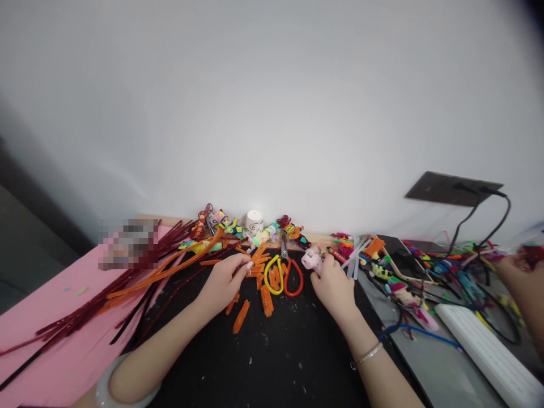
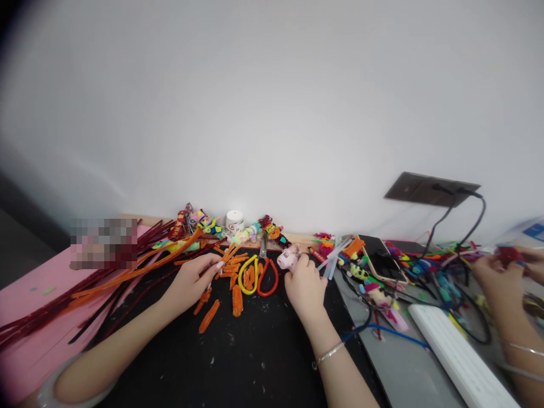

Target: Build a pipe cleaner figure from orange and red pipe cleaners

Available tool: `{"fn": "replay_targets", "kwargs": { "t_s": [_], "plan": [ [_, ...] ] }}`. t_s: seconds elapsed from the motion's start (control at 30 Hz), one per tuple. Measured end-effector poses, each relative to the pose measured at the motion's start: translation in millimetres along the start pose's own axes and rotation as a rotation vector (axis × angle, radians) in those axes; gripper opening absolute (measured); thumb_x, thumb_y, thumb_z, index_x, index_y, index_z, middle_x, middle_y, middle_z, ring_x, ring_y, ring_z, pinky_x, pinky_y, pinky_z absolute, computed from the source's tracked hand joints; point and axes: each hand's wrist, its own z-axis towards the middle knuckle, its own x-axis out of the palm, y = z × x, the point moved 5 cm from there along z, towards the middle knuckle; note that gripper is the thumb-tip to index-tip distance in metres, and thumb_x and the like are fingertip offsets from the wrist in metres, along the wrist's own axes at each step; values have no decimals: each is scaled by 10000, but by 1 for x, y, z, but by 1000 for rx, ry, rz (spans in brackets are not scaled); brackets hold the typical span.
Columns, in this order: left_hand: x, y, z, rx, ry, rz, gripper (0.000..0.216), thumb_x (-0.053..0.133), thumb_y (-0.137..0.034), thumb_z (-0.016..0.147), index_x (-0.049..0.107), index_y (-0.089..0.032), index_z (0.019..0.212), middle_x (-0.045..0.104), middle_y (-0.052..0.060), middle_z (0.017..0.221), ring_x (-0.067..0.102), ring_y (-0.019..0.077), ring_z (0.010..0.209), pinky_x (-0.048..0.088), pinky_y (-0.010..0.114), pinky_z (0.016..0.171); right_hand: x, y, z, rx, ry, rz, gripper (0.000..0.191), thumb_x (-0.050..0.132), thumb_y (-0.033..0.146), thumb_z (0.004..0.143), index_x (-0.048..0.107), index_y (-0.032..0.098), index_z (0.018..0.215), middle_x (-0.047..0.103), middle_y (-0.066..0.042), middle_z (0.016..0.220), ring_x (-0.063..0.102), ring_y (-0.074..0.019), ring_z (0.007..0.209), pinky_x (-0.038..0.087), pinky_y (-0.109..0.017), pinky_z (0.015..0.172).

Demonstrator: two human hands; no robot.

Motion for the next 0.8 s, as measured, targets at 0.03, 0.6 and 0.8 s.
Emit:
{"fn": "replay_targets", "kwargs": {
  "t_s": [0.03,0.6,0.8],
  "plan": [
    [0,0,0,-1,2,-5,246,425,-310,943,559,-196,771,557,-24,674,501,130,547,388,228,551,3,-1,0,15,22,-35,332,484,200,862,501,108,1180,620,-179,1080,632,-341,1034,462,-456,829],
    [9,-17,-7,136,194,-42,227,434,-267,923,471,-191,712,437,-49,645,414,121,594,332,237,590,-20,40,-31,-809,-440,515,489,601,214,872,490,240,1348,512,-142,1317,492,-294,1248,433,-493,1044],
    [14,-21,-10,136,258,-104,223,421,-270,930,479,-186,732,445,-46,663,416,125,620,331,242,607,-12,63,-50,-1007,-441,509,379,589,158,908,569,216,1281,588,-133,1274,549,-270,1148,501,-449,950]
  ]
}}
